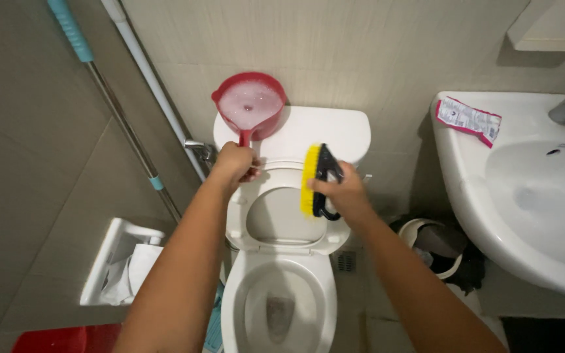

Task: The person cleans a toilet by scrubbing the seat and rim with a brush, pouring soapy water from a red scoop into the bowl, and scrubbing the interior. They then rinse the toilet and the brush using a handheld bidet sprayer.

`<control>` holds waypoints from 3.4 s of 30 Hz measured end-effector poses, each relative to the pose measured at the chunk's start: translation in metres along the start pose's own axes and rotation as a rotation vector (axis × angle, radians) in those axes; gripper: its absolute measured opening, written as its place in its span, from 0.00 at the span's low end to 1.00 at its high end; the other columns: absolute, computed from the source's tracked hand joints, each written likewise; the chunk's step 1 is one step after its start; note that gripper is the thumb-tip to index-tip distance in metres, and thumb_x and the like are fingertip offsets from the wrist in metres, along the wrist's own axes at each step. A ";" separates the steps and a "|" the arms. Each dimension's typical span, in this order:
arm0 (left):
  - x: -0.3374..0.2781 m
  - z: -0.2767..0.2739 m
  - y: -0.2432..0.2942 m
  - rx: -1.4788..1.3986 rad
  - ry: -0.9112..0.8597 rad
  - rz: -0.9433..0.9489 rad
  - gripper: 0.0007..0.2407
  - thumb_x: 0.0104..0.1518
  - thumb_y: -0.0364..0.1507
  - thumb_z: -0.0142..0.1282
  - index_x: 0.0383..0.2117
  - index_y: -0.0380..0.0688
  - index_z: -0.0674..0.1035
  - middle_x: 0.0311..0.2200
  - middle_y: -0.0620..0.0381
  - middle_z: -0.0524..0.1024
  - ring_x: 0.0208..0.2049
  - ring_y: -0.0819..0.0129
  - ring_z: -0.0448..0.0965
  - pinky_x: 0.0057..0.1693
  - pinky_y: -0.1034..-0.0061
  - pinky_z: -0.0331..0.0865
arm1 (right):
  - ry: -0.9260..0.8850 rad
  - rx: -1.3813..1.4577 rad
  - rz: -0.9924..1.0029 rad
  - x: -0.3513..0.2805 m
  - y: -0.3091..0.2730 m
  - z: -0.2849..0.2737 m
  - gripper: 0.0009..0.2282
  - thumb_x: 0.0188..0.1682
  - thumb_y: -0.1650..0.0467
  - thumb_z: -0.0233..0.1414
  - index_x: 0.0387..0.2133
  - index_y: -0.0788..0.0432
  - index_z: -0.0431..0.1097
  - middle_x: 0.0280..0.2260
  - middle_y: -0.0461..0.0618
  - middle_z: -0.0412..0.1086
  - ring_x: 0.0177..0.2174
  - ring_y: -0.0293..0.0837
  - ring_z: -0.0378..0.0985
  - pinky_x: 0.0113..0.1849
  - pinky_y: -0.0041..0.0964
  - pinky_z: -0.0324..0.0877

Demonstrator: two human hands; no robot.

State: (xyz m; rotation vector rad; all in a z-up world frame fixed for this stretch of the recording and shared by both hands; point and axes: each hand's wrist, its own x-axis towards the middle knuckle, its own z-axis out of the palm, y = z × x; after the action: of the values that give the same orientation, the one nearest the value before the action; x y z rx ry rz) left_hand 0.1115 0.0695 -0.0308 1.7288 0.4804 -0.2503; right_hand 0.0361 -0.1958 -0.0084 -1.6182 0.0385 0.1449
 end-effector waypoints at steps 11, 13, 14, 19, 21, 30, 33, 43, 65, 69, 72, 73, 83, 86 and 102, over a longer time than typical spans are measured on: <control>-0.032 0.015 -0.005 -0.400 -0.066 0.165 0.09 0.60 0.29 0.58 0.42 0.42 0.73 0.23 0.60 0.73 0.16 0.76 0.66 0.22 0.79 0.59 | -0.065 -0.040 0.054 0.026 0.023 0.026 0.23 0.38 0.70 0.62 0.48 0.61 0.67 0.36 0.50 0.74 0.33 0.40 0.77 0.34 0.35 0.73; -0.038 0.013 -0.004 -0.416 -0.072 0.185 0.09 0.60 0.30 0.58 0.42 0.42 0.72 0.21 0.62 0.70 0.14 0.77 0.62 0.21 0.79 0.55 | -0.050 -0.032 0.073 0.023 0.020 0.028 0.22 0.39 0.69 0.61 0.48 0.60 0.66 0.36 0.50 0.74 0.32 0.39 0.77 0.32 0.35 0.73; -0.041 0.011 -0.003 -0.408 -0.072 0.187 0.09 0.60 0.29 0.58 0.41 0.43 0.72 0.20 0.62 0.68 0.14 0.77 0.60 0.21 0.78 0.53 | -0.056 -0.075 0.072 0.021 0.018 0.027 0.23 0.38 0.70 0.61 0.49 0.60 0.66 0.36 0.51 0.74 0.32 0.41 0.77 0.32 0.37 0.73; -0.046 0.002 -0.016 -0.392 -0.090 0.232 0.08 0.59 0.28 0.59 0.39 0.42 0.73 0.18 0.64 0.65 0.13 0.77 0.58 0.20 0.77 0.51 | -0.036 -0.299 0.038 0.014 0.014 0.029 0.25 0.37 0.69 0.63 0.50 0.60 0.66 0.37 0.54 0.75 0.35 0.45 0.77 0.38 0.41 0.72; -0.047 0.001 -0.026 -0.339 -0.084 0.275 0.07 0.59 0.27 0.59 0.37 0.41 0.74 0.17 0.64 0.65 0.13 0.77 0.60 0.20 0.77 0.53 | 0.002 -0.433 -0.045 0.009 0.018 0.031 0.29 0.36 0.69 0.65 0.52 0.59 0.64 0.39 0.52 0.75 0.40 0.45 0.78 0.46 0.41 0.72; -0.094 -0.006 -0.052 -0.348 -0.059 0.250 0.06 0.57 0.25 0.59 0.37 0.44 0.75 0.17 0.66 0.66 0.12 0.78 0.61 0.20 0.78 0.52 | -0.054 -0.025 -0.146 0.009 0.060 0.021 0.30 0.41 0.75 0.62 0.59 0.65 0.61 0.43 0.53 0.74 0.42 0.42 0.78 0.46 0.38 0.74; -0.107 -0.017 -0.065 -0.368 -0.061 0.264 0.05 0.58 0.25 0.59 0.37 0.42 0.75 0.17 0.66 0.65 0.12 0.78 0.60 0.20 0.78 0.51 | 0.047 0.059 -0.132 0.002 0.080 0.017 0.36 0.40 0.76 0.61 0.65 0.61 0.54 0.45 0.49 0.73 0.43 0.40 0.77 0.46 0.35 0.73; -0.175 -0.052 -0.078 -0.430 -0.036 0.214 0.09 0.58 0.24 0.58 0.42 0.43 0.74 0.16 0.65 0.65 0.12 0.78 0.60 0.20 0.79 0.52 | 0.243 0.116 -0.206 -0.032 0.082 0.029 0.26 0.42 0.76 0.62 0.56 0.66 0.64 0.43 0.50 0.74 0.41 0.41 0.77 0.44 0.37 0.74; -0.288 -0.092 -0.123 -0.313 -0.144 0.080 0.11 0.55 0.24 0.60 0.44 0.44 0.76 0.17 0.66 0.66 0.13 0.79 0.60 0.21 0.78 0.52 | 0.133 0.308 0.026 -0.093 0.064 0.090 0.15 0.44 0.72 0.60 0.43 0.64 0.67 0.35 0.49 0.73 0.32 0.40 0.77 0.33 0.35 0.75; -0.292 -0.083 -0.118 -0.271 -0.132 0.083 0.11 0.55 0.24 0.60 0.44 0.46 0.76 0.17 0.68 0.66 0.13 0.80 0.60 0.22 0.79 0.52 | 0.139 0.251 0.003 -0.089 0.063 0.079 0.13 0.45 0.73 0.60 0.41 0.64 0.68 0.33 0.49 0.72 0.28 0.38 0.74 0.30 0.32 0.72; -0.302 -0.069 -0.112 -0.308 -0.142 0.046 0.10 0.56 0.25 0.59 0.43 0.46 0.75 0.16 0.67 0.65 0.12 0.79 0.59 0.21 0.78 0.51 | 0.131 0.248 -0.003 -0.093 0.057 0.065 0.12 0.44 0.73 0.60 0.41 0.63 0.69 0.32 0.47 0.73 0.28 0.37 0.75 0.30 0.30 0.72; -0.301 -0.063 -0.116 -0.317 -0.137 0.045 0.10 0.56 0.25 0.59 0.43 0.46 0.75 0.16 0.67 0.65 0.12 0.79 0.59 0.21 0.78 0.51 | 0.124 0.241 -0.002 -0.092 0.054 0.060 0.12 0.44 0.73 0.60 0.41 0.63 0.69 0.32 0.47 0.73 0.28 0.37 0.75 0.30 0.30 0.72; -0.297 0.027 -0.104 -0.347 0.067 0.092 0.11 0.56 0.25 0.60 0.44 0.45 0.76 0.17 0.68 0.65 0.14 0.81 0.59 0.23 0.79 0.51 | 0.205 0.416 -0.080 -0.028 0.012 -0.006 0.12 0.49 0.73 0.56 0.46 0.57 0.66 0.38 0.44 0.72 0.33 0.36 0.73 0.34 0.32 0.70; -0.289 0.050 -0.095 -0.397 0.115 0.059 0.11 0.56 0.25 0.60 0.44 0.44 0.76 0.16 0.66 0.64 0.13 0.78 0.57 0.22 0.77 0.50 | 0.191 0.578 -0.146 0.005 0.009 -0.024 0.12 0.51 0.73 0.54 0.47 0.54 0.65 0.40 0.44 0.71 0.36 0.35 0.73 0.37 0.33 0.71; -0.276 0.078 -0.089 -0.228 0.209 0.178 0.11 0.55 0.25 0.61 0.43 0.40 0.77 0.30 0.62 0.73 0.31 0.79 0.70 0.39 0.81 0.67 | 0.092 1.215 0.191 0.117 0.069 -0.046 0.10 0.54 0.67 0.58 0.44 0.58 0.70 0.38 0.49 0.72 0.34 0.44 0.73 0.37 0.35 0.74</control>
State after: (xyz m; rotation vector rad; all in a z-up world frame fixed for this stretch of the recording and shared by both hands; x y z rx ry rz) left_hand -0.1669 -0.0423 -0.0096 1.5687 0.4831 0.1110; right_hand 0.1470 -0.2374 -0.0886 -0.4030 0.2941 0.1483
